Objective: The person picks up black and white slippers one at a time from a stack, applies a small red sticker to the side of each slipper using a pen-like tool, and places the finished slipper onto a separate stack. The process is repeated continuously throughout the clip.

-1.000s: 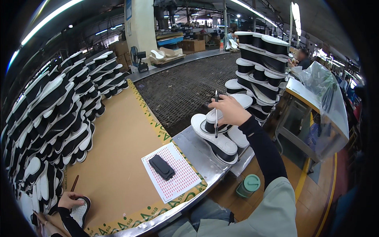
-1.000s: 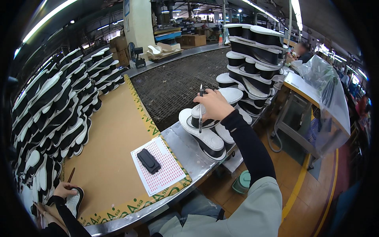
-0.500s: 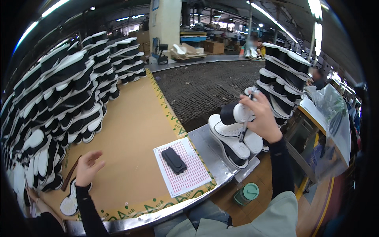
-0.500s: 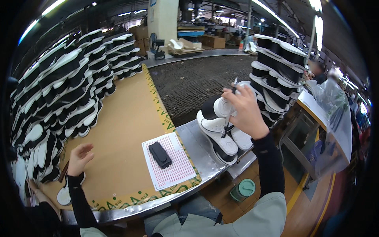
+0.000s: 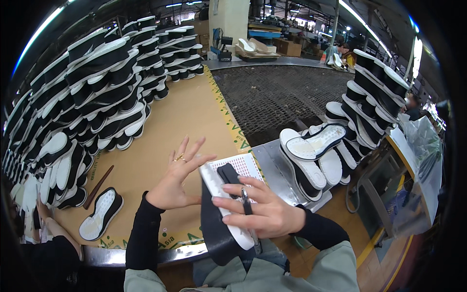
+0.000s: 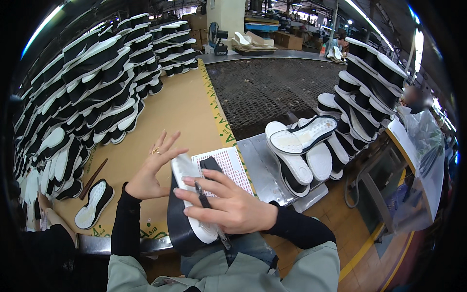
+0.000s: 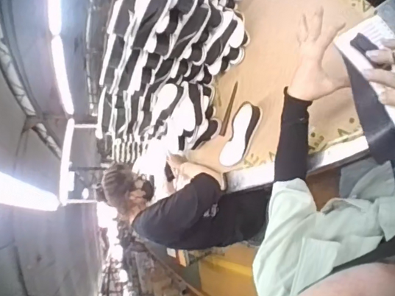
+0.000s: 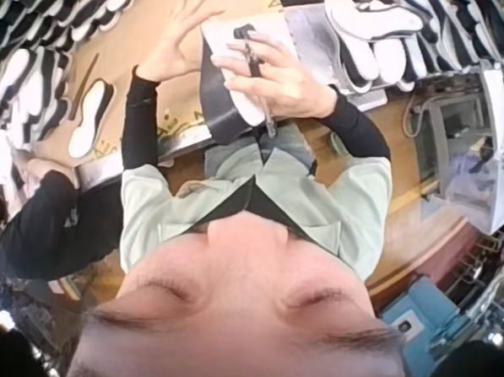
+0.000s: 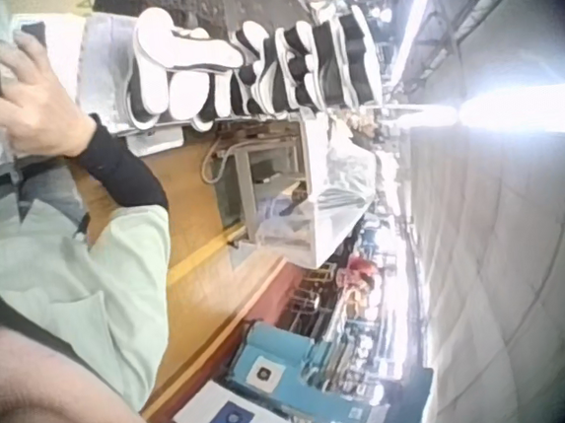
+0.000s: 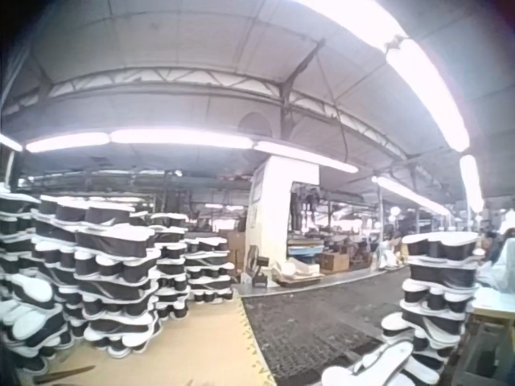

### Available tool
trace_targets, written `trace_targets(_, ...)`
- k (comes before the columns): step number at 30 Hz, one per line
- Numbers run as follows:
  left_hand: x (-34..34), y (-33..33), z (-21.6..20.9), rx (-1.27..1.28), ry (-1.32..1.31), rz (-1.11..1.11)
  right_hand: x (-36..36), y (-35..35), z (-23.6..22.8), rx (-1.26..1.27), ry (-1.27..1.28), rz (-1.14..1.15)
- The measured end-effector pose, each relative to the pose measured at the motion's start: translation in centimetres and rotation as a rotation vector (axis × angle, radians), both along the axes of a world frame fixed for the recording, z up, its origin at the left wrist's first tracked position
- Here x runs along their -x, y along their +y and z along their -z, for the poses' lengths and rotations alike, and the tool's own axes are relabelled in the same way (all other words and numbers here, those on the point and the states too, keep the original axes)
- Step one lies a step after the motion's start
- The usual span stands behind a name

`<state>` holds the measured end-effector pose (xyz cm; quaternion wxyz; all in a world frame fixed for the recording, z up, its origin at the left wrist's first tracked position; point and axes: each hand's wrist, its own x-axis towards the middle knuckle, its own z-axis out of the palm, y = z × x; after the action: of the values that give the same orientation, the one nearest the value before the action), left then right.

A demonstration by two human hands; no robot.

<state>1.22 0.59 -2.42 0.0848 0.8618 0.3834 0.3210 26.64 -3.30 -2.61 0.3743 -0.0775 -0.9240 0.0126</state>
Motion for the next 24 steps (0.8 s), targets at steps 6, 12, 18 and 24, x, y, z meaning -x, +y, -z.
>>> trace_targets(6,4.4,1.5,2.3,0.396,0.027,0.113,1.1,0.4,3.8,0.126,0.0,-0.02)
trace_targets(12,6.2,1.3,4.6,0.439,-0.034,0.046,-1.1,0.8,3.3,0.583,-0.031,-0.065)
trace_targets(18,5.0,0.7,4.6,0.393,0.172,-0.111,0.5,1.2,4.3,1.199,0.235,0.006)
trace_targets(24,3.8,-0.4,4.8,0.218,0.066,-0.034,5.2,2.4,7.3,0.994,0.483,0.095)
